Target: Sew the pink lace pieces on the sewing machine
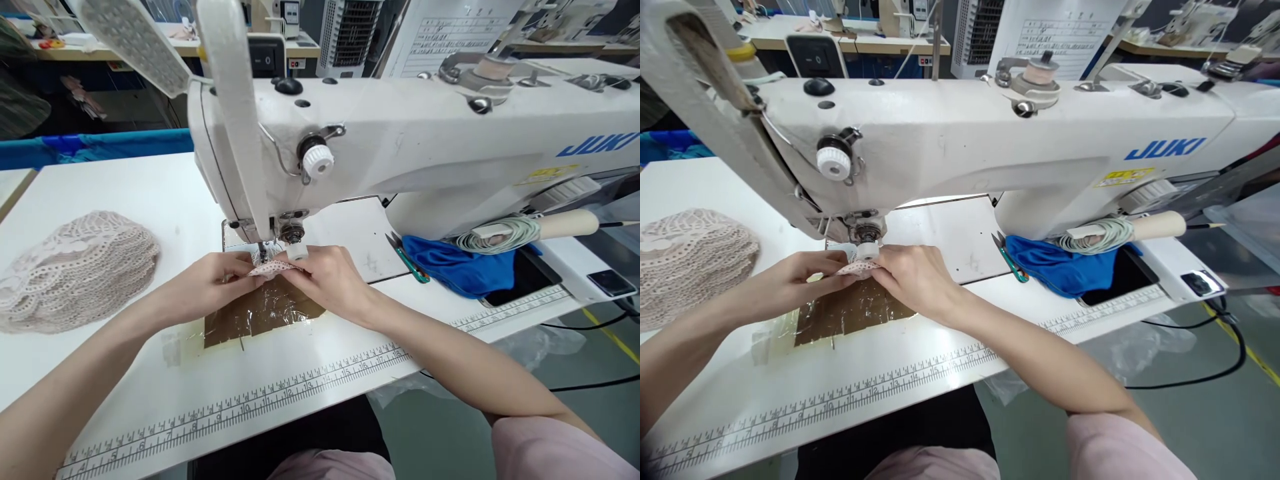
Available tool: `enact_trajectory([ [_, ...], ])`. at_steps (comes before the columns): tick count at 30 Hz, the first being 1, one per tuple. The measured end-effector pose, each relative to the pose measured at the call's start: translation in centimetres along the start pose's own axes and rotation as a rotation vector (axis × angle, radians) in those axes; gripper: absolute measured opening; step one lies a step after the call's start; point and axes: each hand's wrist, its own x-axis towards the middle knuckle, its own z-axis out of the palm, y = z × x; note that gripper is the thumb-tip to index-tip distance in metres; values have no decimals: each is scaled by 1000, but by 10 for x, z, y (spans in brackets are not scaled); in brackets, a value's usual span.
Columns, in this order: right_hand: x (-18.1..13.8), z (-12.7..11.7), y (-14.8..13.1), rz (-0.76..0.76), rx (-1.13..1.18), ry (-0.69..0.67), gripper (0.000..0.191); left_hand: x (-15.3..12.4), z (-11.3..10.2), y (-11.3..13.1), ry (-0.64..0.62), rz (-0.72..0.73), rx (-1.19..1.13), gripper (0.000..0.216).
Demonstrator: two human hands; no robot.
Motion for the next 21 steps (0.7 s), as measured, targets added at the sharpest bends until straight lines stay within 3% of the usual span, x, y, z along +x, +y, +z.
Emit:
enact_trajectory([
  [3, -2, -3, -2, -32, 44, -17, 26, -8, 4, -1, 12, 43, -38, 42],
  [6, -8, -4, -4, -142, 20, -42, 23, -16, 18, -4, 77, 206, 134, 34],
  [10, -15, 2, -3, -334, -122, 9, 21, -26, 41, -8, 386, 461, 593, 17],
  [13, -18, 7, -3, -391, -173, 36, 23, -33, 51, -6, 520, 512, 804, 14],
  [21, -20, 12, -2, -416, -200, 63, 23, -40, 50, -6, 403, 456, 841, 29],
])
